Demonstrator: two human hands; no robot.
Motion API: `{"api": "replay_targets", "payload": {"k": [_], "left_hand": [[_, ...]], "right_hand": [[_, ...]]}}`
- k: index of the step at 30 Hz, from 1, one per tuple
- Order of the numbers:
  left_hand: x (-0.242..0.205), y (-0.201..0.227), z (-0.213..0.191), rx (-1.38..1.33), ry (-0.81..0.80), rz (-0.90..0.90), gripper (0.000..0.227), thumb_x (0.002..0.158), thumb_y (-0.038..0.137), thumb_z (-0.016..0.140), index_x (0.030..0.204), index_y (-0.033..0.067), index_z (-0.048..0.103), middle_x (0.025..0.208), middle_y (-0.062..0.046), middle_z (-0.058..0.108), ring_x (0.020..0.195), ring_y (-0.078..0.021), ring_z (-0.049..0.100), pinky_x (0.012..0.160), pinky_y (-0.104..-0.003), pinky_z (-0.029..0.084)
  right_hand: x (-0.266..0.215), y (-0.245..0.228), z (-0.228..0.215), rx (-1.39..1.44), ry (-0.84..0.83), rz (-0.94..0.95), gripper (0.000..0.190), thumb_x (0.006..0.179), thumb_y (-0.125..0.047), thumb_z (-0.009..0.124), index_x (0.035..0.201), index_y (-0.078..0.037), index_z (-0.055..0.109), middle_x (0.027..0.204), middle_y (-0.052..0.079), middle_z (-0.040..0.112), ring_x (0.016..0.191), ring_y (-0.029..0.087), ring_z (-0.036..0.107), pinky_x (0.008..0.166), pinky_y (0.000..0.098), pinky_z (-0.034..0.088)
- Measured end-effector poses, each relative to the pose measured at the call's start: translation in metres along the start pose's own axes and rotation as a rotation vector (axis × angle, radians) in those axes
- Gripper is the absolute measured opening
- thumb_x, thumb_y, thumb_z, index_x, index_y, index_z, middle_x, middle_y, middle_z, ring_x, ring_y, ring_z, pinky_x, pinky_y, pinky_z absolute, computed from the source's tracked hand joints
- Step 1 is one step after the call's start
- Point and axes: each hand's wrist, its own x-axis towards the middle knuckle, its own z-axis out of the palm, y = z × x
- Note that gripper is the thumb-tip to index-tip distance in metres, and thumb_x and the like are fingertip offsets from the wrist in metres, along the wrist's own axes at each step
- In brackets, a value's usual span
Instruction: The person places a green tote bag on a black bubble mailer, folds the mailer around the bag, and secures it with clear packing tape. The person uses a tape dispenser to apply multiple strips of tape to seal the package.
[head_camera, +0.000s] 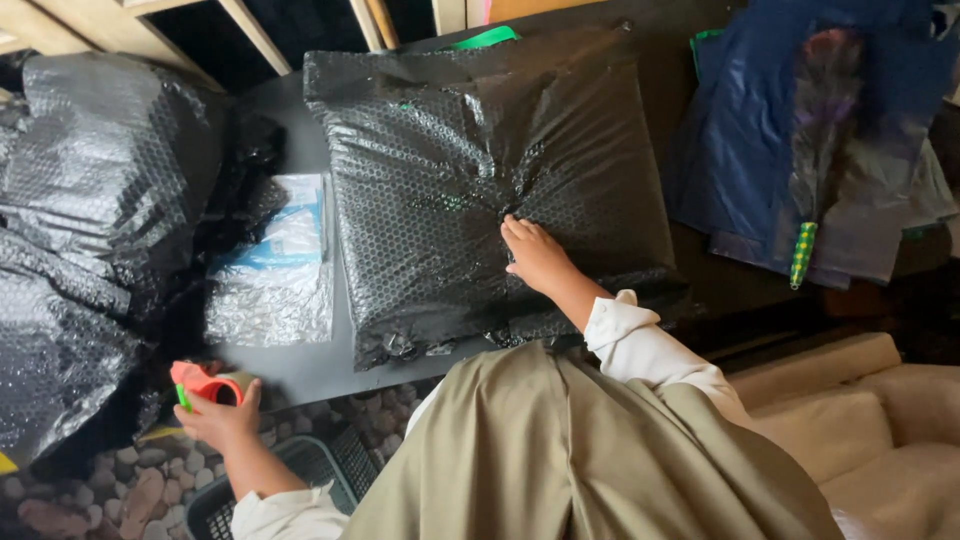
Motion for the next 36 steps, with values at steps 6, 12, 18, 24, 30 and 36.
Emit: {"api": "replay_targets", "payload": {"k": [6, 12, 18, 24, 30, 36], "left_hand": [[0.036, -0.033, 0.023, -0.035, 0.22, 0.159, 0.109, 0.077, 0.042, 0.091, 0.155, -0.0017, 0.029, 0.147, -0.026, 0.041, 0.139, -0.0432, 0.039, 0.11, -0.062, 0.028], [-0.019, 0.012, 0.016, -0.936, 0.005, 0.305, 0.085, 0.086, 0.004, 0.083, 0.151, 0.0121, 0.029, 0.147, -0.017, 0.046, 0.119, -0.0205, 0.057, 0.098, -0.031, 0.05], [-0.13, 0.106, 0.019, -1.284, -0.502, 0.526, 0.101, 0.075, -0.005, 0.078, 0.161, 0.0116, 0.026, 0.153, -0.018, 0.044, 0.127, -0.0285, 0.052, 0.102, -0.042, 0.052], [-0.207, 0.173, 0.02, -1.34, -0.88, 0.714, 0.105, 0.061, 0.01, 0.096, 0.147, 0.0074, 0.036, 0.149, -0.014, 0.051, 0.13, -0.0309, 0.056, 0.101, -0.044, 0.054], [-0.235, 0.191, 0.017, -1.336, -1.108, 0.803, 0.091, 0.069, 0.008, 0.094, 0.14, 0.0098, 0.037, 0.164, -0.016, 0.028, 0.134, -0.0369, 0.053, 0.101, -0.045, 0.056], [-0.241, 0.189, 0.025, -1.236, -1.081, 0.843, 0.086, 0.072, 0.008, 0.092, 0.139, 0.0084, 0.038, 0.165, -0.018, 0.021, 0.136, -0.0411, 0.05, 0.103, -0.046, 0.055]], "right_hand": [[-0.01, -0.01, -0.016, 0.08, -0.044, 0.084, 0.081, 0.094, -0.014, 0.071, 0.159, -0.004, 0.025, 0.17, 0.01, 0.018, 0.153, 0.031, 0.022, 0.12, 0.046, 0.03], [-0.023, 0.006, -0.016, 0.393, 0.1, 0.102, 0.086, 0.087, -0.011, 0.076, 0.16, -0.008, 0.031, 0.169, 0.005, 0.025, 0.152, 0.025, 0.029, 0.119, 0.0396, 0.034], [-0.039, -0.004, -0.013, 0.441, 0.44, -0.122, 0.05, 0.084, -0.013, 0.078, 0.133, -0.01, 0.069, 0.141, 0.014, 0.062, 0.128, 0.032, 0.061, 0.104, 0.0413, 0.054], [-0.085, -0.067, -0.081, 0.707, 0.596, -0.265, 0.038, 0.09, -0.012, 0.078, 0.127, -0.006, 0.071, 0.124, 0.014, 0.068, 0.11, 0.031, 0.069, 0.084, 0.0364, 0.062], [-0.111, -0.085, -0.108, 0.659, 0.665, -0.421, 0.043, 0.092, -0.03, 0.076, 0.128, -0.007, 0.071, 0.122, 0.015, 0.068, 0.11, 0.033, 0.069, 0.08, 0.0387, 0.06], [-0.107, -0.083, -0.093, 0.565, 0.848, -0.354, 0.027, 0.086, -0.019, 0.085, 0.112, -0.012, 0.079, 0.114, 0.008, 0.073, 0.097, 0.026, 0.07, 0.086, 0.0362, 0.056]]}}
